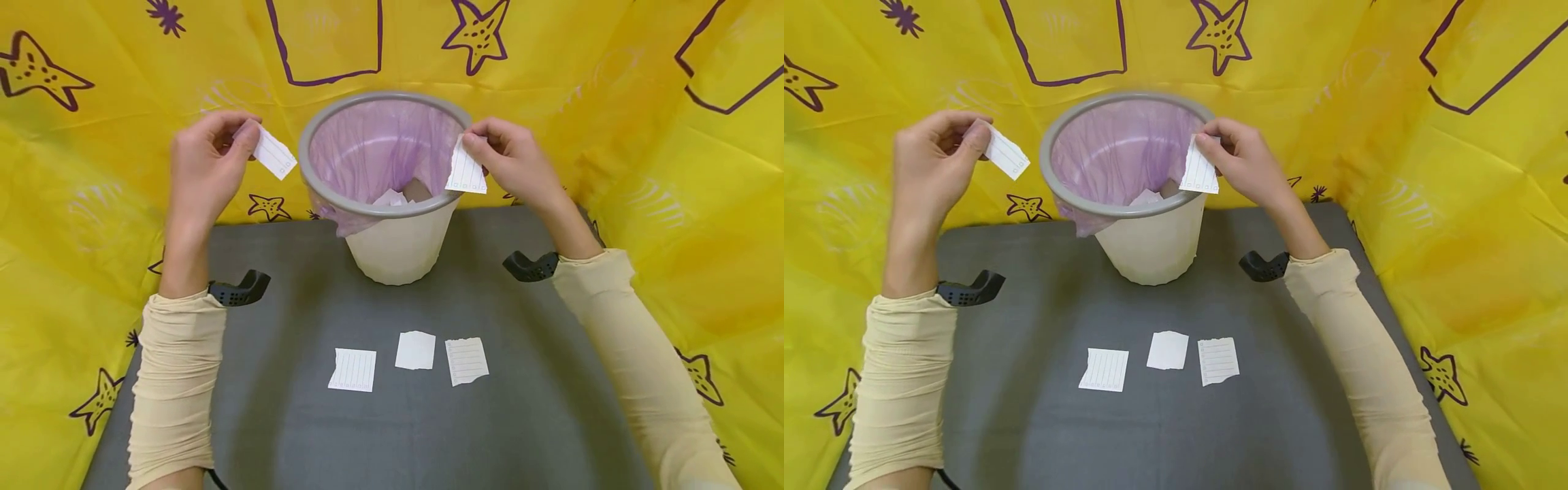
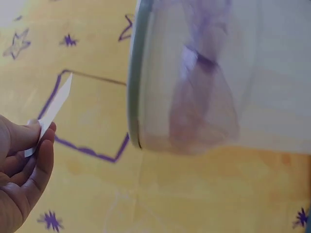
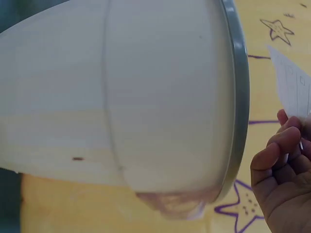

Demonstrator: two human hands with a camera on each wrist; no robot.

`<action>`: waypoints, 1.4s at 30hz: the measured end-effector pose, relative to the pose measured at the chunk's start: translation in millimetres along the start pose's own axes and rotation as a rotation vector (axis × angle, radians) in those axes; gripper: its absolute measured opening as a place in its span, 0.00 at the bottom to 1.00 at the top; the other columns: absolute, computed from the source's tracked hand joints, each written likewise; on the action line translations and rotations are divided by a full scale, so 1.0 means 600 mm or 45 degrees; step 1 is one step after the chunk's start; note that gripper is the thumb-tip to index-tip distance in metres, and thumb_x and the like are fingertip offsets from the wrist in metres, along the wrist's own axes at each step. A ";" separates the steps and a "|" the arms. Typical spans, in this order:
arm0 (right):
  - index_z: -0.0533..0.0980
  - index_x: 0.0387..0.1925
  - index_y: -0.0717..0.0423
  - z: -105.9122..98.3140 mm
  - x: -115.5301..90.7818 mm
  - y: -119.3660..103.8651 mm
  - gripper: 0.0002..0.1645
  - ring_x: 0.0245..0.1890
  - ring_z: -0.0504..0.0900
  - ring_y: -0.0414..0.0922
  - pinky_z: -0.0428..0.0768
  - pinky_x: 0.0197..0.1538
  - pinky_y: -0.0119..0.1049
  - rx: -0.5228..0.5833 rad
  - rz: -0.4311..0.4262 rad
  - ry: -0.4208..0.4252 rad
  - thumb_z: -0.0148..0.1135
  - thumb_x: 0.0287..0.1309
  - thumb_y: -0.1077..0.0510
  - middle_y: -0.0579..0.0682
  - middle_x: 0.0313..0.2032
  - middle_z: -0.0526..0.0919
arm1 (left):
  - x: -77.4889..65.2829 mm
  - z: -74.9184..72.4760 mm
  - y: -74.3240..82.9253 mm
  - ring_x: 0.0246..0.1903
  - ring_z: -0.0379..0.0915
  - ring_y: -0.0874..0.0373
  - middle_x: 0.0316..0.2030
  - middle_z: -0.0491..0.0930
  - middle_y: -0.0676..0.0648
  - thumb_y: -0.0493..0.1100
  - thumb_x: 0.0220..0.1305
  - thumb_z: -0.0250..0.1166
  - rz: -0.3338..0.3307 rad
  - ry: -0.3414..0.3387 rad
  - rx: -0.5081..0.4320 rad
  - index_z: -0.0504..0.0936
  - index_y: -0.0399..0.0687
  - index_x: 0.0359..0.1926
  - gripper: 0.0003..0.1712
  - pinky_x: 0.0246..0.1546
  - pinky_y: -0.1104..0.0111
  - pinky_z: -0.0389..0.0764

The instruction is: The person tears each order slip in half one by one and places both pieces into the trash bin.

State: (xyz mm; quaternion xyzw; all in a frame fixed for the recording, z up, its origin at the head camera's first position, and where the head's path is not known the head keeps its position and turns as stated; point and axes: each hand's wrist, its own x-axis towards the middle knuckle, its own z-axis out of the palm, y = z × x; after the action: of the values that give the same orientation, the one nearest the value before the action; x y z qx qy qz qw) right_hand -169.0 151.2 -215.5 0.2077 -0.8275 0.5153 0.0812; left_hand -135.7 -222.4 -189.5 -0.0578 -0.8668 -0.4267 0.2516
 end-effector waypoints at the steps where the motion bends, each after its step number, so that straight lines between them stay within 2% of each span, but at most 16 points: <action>1: 0.79 0.44 0.63 0.004 0.004 -0.003 0.14 0.24 0.71 0.43 0.72 0.29 0.26 -0.009 -0.006 -0.008 0.58 0.67 0.55 0.41 0.25 0.76 | 0.003 0.004 0.007 0.28 0.72 0.66 0.35 0.81 0.58 0.46 0.66 0.62 0.014 -0.021 0.016 0.85 0.42 0.49 0.16 0.32 0.80 0.72; 7: 0.79 0.45 0.62 0.033 0.028 -0.015 0.15 0.23 0.69 0.40 0.69 0.28 0.26 -0.053 -0.026 -0.027 0.57 0.67 0.54 0.43 0.26 0.74 | 0.017 0.044 0.041 0.31 0.71 0.64 0.42 0.83 0.44 0.46 0.68 0.60 0.078 -0.171 0.046 0.84 0.42 0.50 0.17 0.35 0.79 0.72; 15: 0.79 0.43 0.62 0.068 0.044 -0.015 0.14 0.22 0.68 0.41 0.69 0.28 0.27 -0.117 -0.057 0.008 0.57 0.67 0.55 0.46 0.23 0.72 | 0.026 0.086 0.060 0.34 0.70 0.59 0.43 0.83 0.42 0.45 0.69 0.59 0.090 -0.280 0.026 0.83 0.40 0.50 0.16 0.37 0.77 0.71; 19: 0.79 0.43 0.63 0.078 0.049 -0.008 0.14 0.27 0.69 0.42 0.68 0.32 0.26 -0.248 -0.123 0.006 0.57 0.67 0.56 0.52 0.28 0.76 | 0.029 0.096 0.060 0.44 0.74 0.56 0.49 0.81 0.43 0.44 0.68 0.60 0.081 -0.333 0.039 0.79 0.41 0.56 0.19 0.49 0.71 0.75; 22: 0.79 0.44 0.64 0.082 0.049 -0.005 0.14 0.33 0.72 0.44 0.71 0.39 0.28 -0.331 -0.171 0.003 0.57 0.67 0.56 0.56 0.35 0.79 | 0.028 0.095 0.057 0.54 0.72 0.53 0.56 0.77 0.43 0.44 0.68 0.60 0.072 -0.323 0.066 0.74 0.44 0.62 0.23 0.59 0.64 0.73; 27: 0.77 0.46 0.65 0.079 0.045 -0.001 0.15 0.45 0.77 0.51 0.75 0.52 0.39 -0.347 -0.211 0.032 0.57 0.67 0.56 0.60 0.43 0.81 | 0.025 0.086 0.050 0.59 0.70 0.51 0.59 0.75 0.43 0.45 0.68 0.59 0.070 -0.275 0.091 0.72 0.45 0.63 0.24 0.63 0.62 0.69; 30: 0.77 0.49 0.63 0.072 0.037 -0.002 0.19 0.54 0.74 0.53 0.70 0.60 0.43 -0.376 -0.207 0.042 0.57 0.67 0.52 0.60 0.49 0.79 | 0.021 0.080 0.048 0.60 0.68 0.51 0.60 0.74 0.43 0.47 0.69 0.59 0.066 -0.281 0.115 0.71 0.45 0.65 0.26 0.64 0.62 0.67; 34: 0.75 0.53 0.63 0.058 0.028 -0.001 0.23 0.60 0.69 0.53 0.64 0.66 0.44 -0.402 -0.204 0.090 0.55 0.67 0.50 0.60 0.55 0.76 | 0.015 0.071 0.044 0.62 0.66 0.51 0.61 0.72 0.42 0.49 0.69 0.58 0.051 -0.273 0.150 0.68 0.45 0.66 0.28 0.66 0.60 0.65; 41: 0.75 0.54 0.65 0.038 0.012 0.013 0.22 0.65 0.66 0.53 0.59 0.70 0.44 -0.352 -0.211 0.171 0.55 0.66 0.52 0.60 0.60 0.73 | 0.004 0.062 0.038 0.63 0.65 0.50 0.61 0.72 0.42 0.52 0.69 0.57 0.067 -0.236 0.162 0.68 0.46 0.67 0.29 0.66 0.61 0.64; 42: 0.75 0.54 0.65 0.034 0.006 0.017 0.23 0.66 0.65 0.53 0.58 0.71 0.44 -0.348 -0.201 0.182 0.55 0.66 0.52 0.60 0.61 0.73 | -0.001 0.060 0.037 0.64 0.64 0.51 0.62 0.71 0.43 0.53 0.70 0.57 0.048 -0.235 0.174 0.67 0.48 0.67 0.30 0.67 0.61 0.64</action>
State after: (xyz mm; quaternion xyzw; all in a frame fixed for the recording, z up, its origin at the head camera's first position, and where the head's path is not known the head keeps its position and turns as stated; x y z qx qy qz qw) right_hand -174.8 135.9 -232.1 0.2217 -0.8631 0.4034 0.2076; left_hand -142.3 -181.0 -192.3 -0.0958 -0.9121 -0.3545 0.1822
